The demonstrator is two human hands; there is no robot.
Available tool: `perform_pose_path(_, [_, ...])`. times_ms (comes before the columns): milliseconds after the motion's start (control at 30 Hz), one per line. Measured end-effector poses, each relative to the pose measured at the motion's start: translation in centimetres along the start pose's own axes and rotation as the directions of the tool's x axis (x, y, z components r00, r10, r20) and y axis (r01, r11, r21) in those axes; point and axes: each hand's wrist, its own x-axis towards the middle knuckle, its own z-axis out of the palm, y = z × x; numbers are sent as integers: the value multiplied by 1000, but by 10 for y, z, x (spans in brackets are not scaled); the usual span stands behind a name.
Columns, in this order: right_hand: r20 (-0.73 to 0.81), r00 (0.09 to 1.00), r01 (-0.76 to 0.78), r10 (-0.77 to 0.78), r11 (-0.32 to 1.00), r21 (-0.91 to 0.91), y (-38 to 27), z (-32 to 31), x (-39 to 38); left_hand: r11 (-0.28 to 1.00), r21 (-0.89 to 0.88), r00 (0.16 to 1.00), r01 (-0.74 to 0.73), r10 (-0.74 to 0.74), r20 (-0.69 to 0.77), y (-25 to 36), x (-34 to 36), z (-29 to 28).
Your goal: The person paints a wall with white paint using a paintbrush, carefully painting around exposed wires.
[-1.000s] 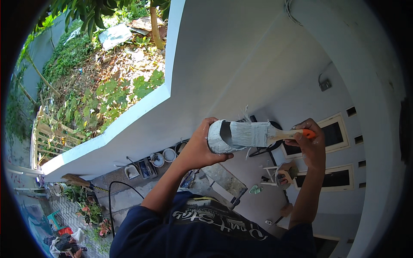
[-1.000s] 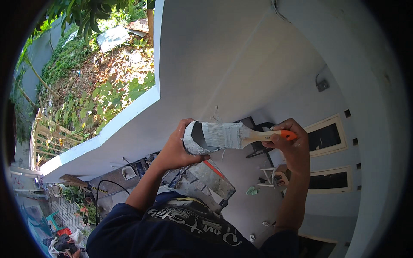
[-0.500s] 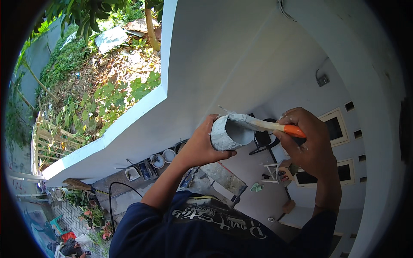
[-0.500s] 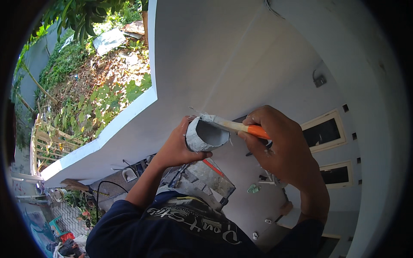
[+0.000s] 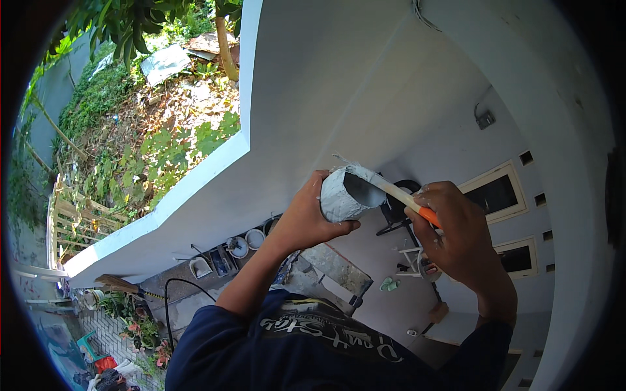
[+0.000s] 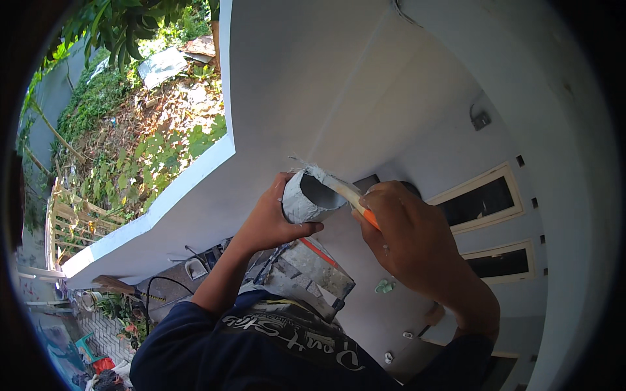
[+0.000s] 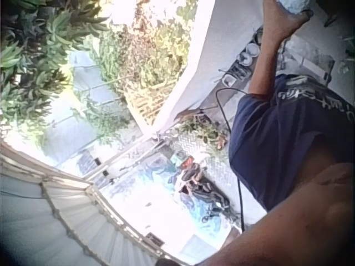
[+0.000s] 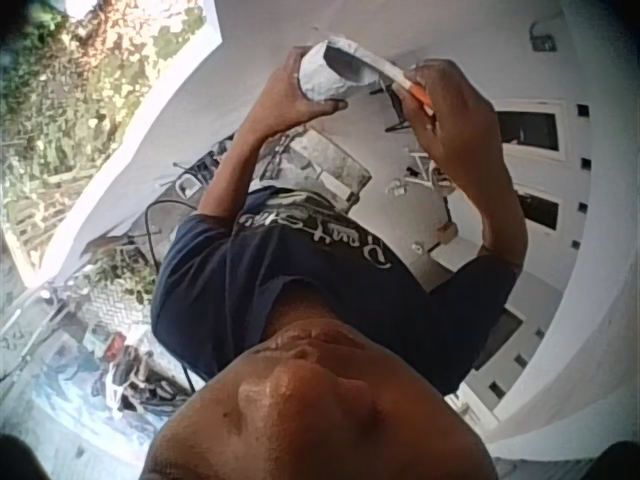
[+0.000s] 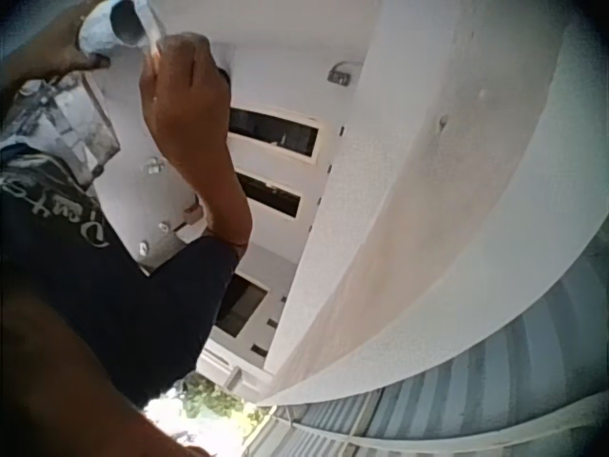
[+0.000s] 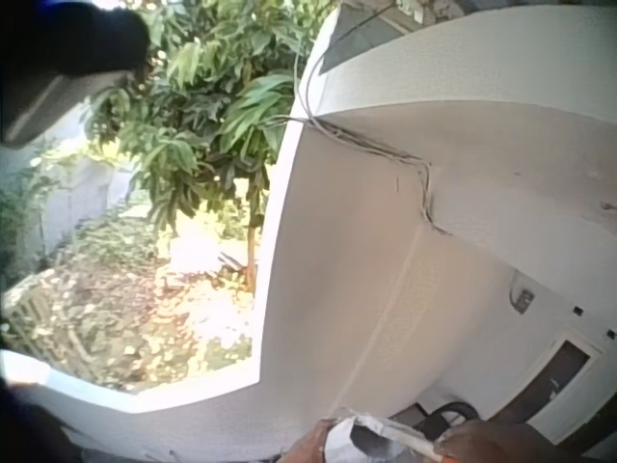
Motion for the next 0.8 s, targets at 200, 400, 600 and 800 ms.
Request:
perform_pose_path(200, [-46, 999, 18, -18, 1000, 7, 0, -2, -3, 1000, 3, 999, -11, 11, -35, 0, -1, 3])
perform_pose_path(400, [-53, 999, -1, -2, 999, -54, 1, -5, -6, 1000, 20, 999, 0, 1, -44, 0, -1, 3])
perform_pose_path(600, [93, 980, -152, 174, 966, -207, -4, -19, -7, 998, 54, 998, 16, -13, -59, 2, 0, 2])
perform_pose_path(800, [357, 858, -302, 370, 925, -231, 6, -19, -13, 996, 87, 998, -13, 19, -67, 0, 2, 2])
